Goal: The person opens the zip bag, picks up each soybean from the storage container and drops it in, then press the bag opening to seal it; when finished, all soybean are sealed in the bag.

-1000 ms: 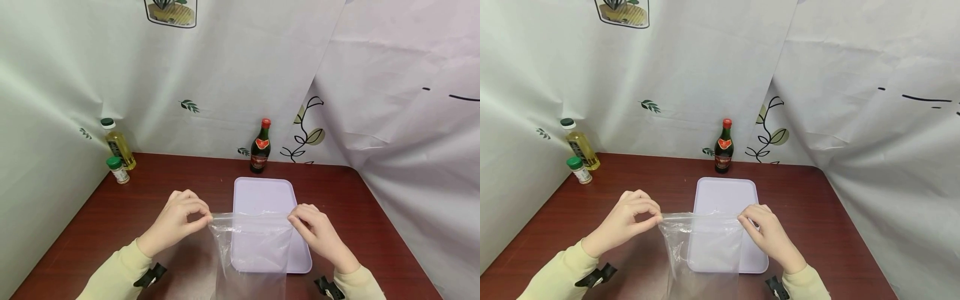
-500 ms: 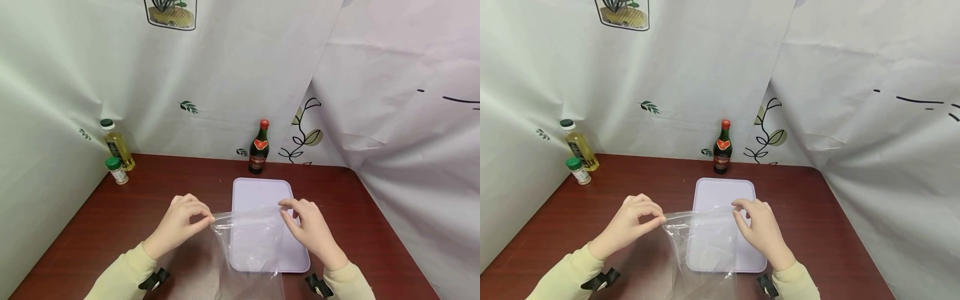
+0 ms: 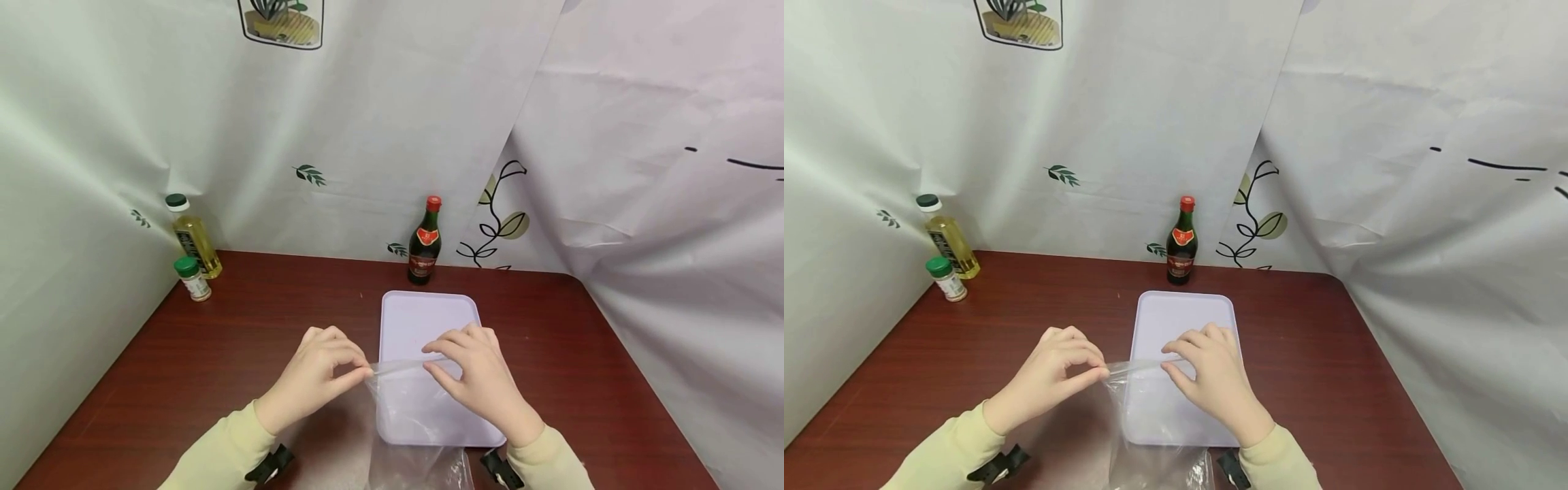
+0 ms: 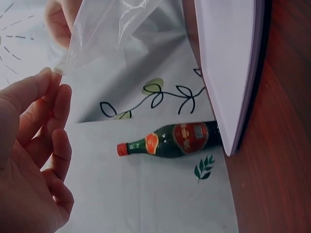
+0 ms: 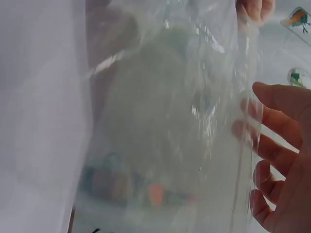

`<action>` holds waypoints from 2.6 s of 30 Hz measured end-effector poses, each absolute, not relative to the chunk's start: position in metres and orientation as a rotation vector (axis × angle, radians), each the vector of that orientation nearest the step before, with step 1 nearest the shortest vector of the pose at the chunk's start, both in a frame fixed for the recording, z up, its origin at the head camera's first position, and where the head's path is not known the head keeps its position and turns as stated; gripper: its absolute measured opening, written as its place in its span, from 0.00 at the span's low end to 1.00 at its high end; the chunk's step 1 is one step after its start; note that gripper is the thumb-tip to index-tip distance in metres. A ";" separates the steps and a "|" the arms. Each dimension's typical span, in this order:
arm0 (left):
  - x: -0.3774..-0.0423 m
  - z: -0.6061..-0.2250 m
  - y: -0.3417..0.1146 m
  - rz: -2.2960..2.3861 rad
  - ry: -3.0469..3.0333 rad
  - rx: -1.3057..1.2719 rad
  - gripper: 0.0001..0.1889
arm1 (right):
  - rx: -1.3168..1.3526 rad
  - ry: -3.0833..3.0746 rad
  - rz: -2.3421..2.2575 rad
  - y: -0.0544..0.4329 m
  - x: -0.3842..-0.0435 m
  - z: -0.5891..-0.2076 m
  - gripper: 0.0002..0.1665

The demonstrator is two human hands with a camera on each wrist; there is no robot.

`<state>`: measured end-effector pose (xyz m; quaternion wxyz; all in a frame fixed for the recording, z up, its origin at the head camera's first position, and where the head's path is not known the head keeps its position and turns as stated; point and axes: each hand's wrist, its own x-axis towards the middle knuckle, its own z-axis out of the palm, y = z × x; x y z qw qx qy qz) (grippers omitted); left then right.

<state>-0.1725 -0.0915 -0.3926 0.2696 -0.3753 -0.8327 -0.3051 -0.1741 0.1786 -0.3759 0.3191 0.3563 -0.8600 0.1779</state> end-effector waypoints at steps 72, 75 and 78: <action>-0.139 -0.431 -0.097 -0.702 -2.898 -1.032 0.09 | 0.572 -2.045 0.848 0.184 -0.182 -0.343 0.08; -0.142 -0.426 -0.095 -0.694 -2.917 -0.977 0.15 | 0.597 -2.048 0.852 0.181 -0.181 -0.342 0.08; -0.146 -0.416 -0.090 -0.701 -2.856 -0.932 0.23 | 0.650 -2.057 0.842 0.175 -0.181 -0.340 0.07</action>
